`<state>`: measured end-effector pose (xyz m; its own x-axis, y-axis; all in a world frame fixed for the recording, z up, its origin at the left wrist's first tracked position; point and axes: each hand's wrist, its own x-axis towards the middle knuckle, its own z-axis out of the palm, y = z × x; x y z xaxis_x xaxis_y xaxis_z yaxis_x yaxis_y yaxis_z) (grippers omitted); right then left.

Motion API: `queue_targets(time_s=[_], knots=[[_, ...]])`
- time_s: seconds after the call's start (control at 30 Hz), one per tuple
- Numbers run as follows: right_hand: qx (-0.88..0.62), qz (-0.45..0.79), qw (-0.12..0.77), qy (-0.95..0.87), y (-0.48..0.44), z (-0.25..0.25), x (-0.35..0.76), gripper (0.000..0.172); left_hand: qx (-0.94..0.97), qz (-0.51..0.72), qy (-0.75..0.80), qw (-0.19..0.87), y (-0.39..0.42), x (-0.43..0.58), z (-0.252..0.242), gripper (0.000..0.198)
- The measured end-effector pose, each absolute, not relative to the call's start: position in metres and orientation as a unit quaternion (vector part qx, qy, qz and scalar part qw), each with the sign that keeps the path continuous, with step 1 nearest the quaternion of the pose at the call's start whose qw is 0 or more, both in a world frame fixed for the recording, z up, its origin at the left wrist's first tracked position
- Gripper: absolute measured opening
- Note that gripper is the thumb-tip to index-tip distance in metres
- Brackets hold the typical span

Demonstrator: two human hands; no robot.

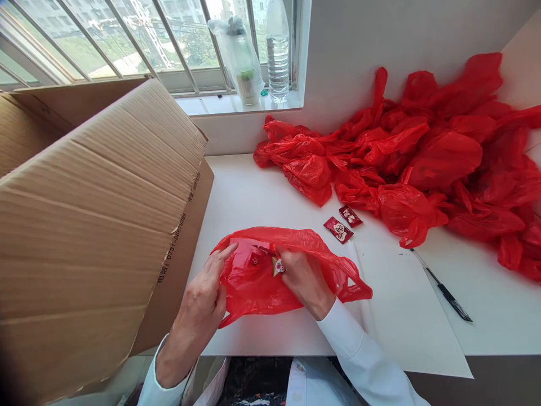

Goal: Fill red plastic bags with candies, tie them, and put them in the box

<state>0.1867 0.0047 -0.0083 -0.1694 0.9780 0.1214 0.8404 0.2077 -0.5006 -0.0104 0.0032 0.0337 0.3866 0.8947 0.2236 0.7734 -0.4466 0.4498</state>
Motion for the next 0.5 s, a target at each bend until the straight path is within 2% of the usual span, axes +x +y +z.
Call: queue_targets(time_s=[0.07, 0.17, 0.3, 0.37, 0.43, 0.5], knots=[[-0.636, 0.117, 0.218, -0.731, 0.003, -0.004, 0.193, 0.034, 0.825, 0.225, 0.498, 0.143, 0.003, -0.009, 0.035, 0.074], [-0.605, 0.062, 0.172, -0.775, -0.002, -0.004, 0.196, 0.035, 0.825, 0.235, 0.493, 0.145, 0.005, -0.007, 0.038, 0.075], [-0.512, 0.112, 0.142, -0.84, -0.024, -0.002, 0.198, 0.035, 0.83, 0.241, 0.481, 0.145, 0.007, -0.004, 0.04, 0.077], [-0.505, 0.148, 0.176, -0.832, -0.042, 0.01, 0.205, 0.025, 0.837, 0.232, 0.471, 0.156, 0.007, -0.001, 0.04, 0.076], [-0.527, 0.167, 0.25, -0.795, -0.059, 0.027, 0.22, 0.018, 0.839, 0.231, 0.461, 0.173, 0.007, 0.002, 0.041, 0.075], [-0.615, 0.135, 0.344, -0.696, -0.07, 0.045, 0.242, 0.019, 0.84, 0.235, 0.453, 0.183, 0.006, 0.004, 0.042, 0.075]])
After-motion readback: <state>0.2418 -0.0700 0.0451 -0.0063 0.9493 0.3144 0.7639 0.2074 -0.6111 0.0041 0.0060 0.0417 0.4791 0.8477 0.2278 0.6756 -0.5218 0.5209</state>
